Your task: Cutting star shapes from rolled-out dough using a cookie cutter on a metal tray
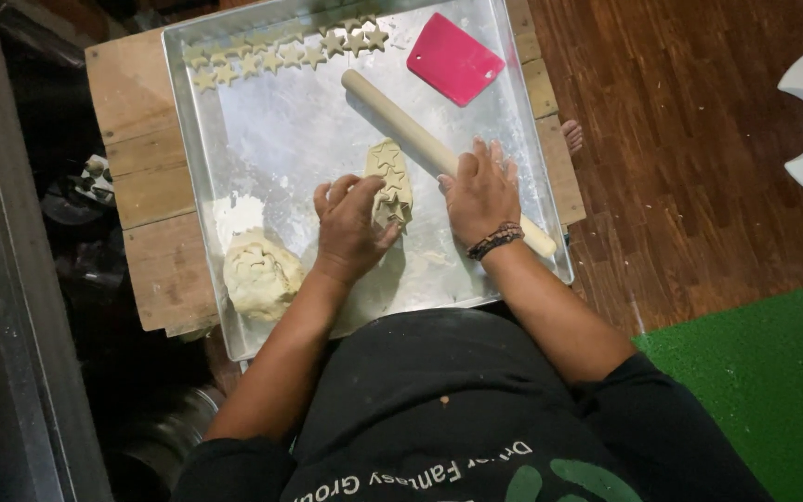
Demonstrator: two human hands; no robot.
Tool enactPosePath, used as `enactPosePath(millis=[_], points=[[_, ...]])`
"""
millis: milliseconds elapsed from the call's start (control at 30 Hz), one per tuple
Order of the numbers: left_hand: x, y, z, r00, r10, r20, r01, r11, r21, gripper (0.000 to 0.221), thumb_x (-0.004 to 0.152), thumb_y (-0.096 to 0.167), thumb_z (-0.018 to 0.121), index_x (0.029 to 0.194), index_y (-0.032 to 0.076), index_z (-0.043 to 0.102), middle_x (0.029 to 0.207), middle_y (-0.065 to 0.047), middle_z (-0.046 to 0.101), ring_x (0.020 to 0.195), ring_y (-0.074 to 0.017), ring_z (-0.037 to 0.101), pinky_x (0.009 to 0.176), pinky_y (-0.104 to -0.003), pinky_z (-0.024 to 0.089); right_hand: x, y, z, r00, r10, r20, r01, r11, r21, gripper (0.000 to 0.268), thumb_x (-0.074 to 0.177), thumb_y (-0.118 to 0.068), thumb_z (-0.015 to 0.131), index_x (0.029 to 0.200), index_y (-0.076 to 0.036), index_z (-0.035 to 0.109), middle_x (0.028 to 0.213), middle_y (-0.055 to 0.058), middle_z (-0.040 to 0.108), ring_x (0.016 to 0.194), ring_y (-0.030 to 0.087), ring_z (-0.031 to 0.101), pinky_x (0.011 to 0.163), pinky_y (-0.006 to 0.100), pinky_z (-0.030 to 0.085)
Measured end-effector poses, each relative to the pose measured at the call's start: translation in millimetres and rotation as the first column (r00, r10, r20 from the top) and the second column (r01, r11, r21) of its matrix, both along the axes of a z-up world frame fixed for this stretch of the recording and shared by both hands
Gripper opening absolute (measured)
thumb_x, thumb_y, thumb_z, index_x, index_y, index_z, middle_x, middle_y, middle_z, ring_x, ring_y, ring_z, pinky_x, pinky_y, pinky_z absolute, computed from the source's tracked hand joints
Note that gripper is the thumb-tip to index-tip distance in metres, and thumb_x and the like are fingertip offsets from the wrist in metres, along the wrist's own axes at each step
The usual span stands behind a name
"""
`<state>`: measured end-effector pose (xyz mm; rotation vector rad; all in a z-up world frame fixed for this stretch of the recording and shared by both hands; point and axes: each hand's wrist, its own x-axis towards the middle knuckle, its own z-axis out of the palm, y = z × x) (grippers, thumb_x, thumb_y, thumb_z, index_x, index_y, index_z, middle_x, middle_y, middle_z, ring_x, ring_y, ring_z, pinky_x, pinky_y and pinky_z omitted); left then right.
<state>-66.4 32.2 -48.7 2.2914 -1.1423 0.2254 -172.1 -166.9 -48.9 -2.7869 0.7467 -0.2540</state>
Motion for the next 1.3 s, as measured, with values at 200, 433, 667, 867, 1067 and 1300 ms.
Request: enactPosePath(millis=[200,433,667,867,1067,1300], points=[[5.3,0.8,-25.2,1.0,-0.024,0.02,0.024,0.999,0.03,0.065,0.064,0.02,0.094,0.122,0.021,0.065,0.099,0.003,0.072,0.116,-0.0229,0.057,0.111,-0.053,0.026,0.8,-1.0,-2.6,1.0,-0.014,-0.026,0.015,1.0,0.023,0.045,0.107,-0.049,0.05,0.12,-0.006,0.05,0.153,0.023,0.047,0.143,0.044,0.043,0.117,0.062,0.029],[5.1,-0.4,-34.1,0.999,-0.011,0.036,0.012,1.0,-0.012,0.064,0.061,0.018,0.095,0.118,0.022,0.066,0.092,0.005,0.072,0.112,-0.0219,0.059,0.111,-0.054,0.025,1.3,-0.4,-0.6,1.0,-0.013,-0.027,0.013,1.0,0.002,0.046,0.107,-0.049,0.051,0.121,-0.005,0.05,0.152,0.023,0.047,0.143,0.044,0.043,0.117,0.062,0.03],[4.8,0.9,-27.6,0.999,-0.015,0.031,0.015,1.0,-0.002,0.06,0.067,0.016,0.095,0.119,0.02,0.066,0.093,0.003,0.074,0.113,-0.022,0.06,0.111,-0.055,0.025,0.9,0.5,3.0,1.0,-0.008,-0.021,0.008,1.0,0.007,0.044,0.107,-0.047,0.053,0.121,-0.006,0.05,0.151,0.022,0.048,0.142,0.044,0.044,0.116,0.062,0.03],[3.6,2.6,-26.9,1.0,-0.027,0.006,0.027,1.0,-0.011,0.06,0.066,0.014,0.095,0.118,0.019,0.066,0.095,0.001,0.075,0.114,-0.0229,0.06,0.112,-0.056,0.022,-0.1,1.6,3.5,1.0,-0.007,-0.007,0.007,1.0,0.009,0.043,0.106,-0.046,0.055,0.12,-0.006,0.051,0.15,0.023,0.049,0.142,0.044,0.044,0.115,0.062,0.03],[1.7,3.0,-25.4,1.0,-0.027,0.014,0.027,1.0,-0.005,0.057,0.068,0.013,0.095,0.116,0.02,0.066,0.096,0.002,0.076,0.115,-0.0223,0.061,0.113,-0.056,0.022,0.8,1.2,4.8,1.0,-0.001,-0.006,0.001,1.0,0.006,0.042,0.106,-0.045,0.055,0.119,-0.006,0.051,0.149,0.023,0.049,0.142,0.045,0.044,0.114,0.063,0.032],[-0.5,1.8,-19.0,1.0,-0.025,-0.018,0.025,0.999,-0.027,0.054,0.07,0.01,0.094,0.114,0.02,0.066,0.096,0.0,0.076,0.114,-0.0231,0.061,0.113,-0.057,0.022,0.8,1.9,8.6,0.999,-0.006,-0.031,0.007,1.0,0.025,0.041,0.108,-0.045,0.053,0.122,-0.006,0.05,0.151,0.023,0.048,0.143,0.044,0.042,0.116,0.063,0.03]])
